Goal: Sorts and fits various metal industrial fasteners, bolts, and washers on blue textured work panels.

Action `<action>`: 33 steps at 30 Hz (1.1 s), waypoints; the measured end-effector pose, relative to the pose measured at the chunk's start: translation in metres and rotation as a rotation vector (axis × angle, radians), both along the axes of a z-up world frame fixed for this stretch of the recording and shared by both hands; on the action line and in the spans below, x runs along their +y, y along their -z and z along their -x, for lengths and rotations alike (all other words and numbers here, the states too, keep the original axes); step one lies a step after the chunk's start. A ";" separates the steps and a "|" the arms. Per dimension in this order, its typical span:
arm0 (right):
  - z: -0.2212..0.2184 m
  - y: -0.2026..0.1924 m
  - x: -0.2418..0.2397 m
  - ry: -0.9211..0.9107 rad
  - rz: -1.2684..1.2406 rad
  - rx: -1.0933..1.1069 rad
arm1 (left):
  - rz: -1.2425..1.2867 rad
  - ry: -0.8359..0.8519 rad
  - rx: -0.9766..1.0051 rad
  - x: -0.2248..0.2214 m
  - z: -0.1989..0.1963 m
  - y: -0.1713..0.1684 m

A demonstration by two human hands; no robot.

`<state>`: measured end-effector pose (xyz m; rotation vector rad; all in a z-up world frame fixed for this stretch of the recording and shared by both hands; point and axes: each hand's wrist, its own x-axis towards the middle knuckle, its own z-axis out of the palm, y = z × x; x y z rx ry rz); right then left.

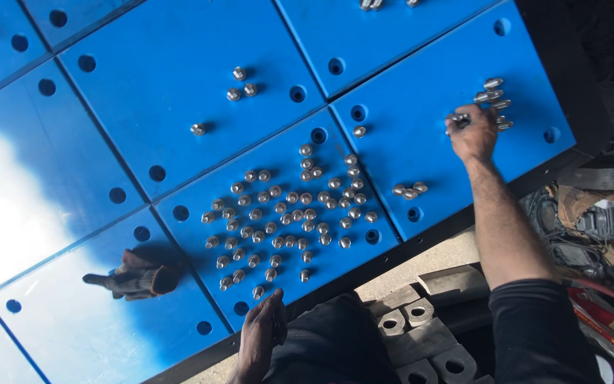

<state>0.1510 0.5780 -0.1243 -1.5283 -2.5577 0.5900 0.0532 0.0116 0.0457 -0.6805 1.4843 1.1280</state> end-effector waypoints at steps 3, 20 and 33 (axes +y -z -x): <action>-0.001 0.001 0.003 -0.066 -0.117 -0.056 | -0.048 -0.023 0.034 -0.009 0.000 0.001; -0.018 -0.096 -0.121 -0.296 0.298 -0.594 | -0.104 -0.054 0.047 -0.019 0.001 0.001; -0.024 -0.051 -0.166 -0.269 0.192 -0.151 | -0.112 -0.026 0.066 -0.018 0.000 -0.001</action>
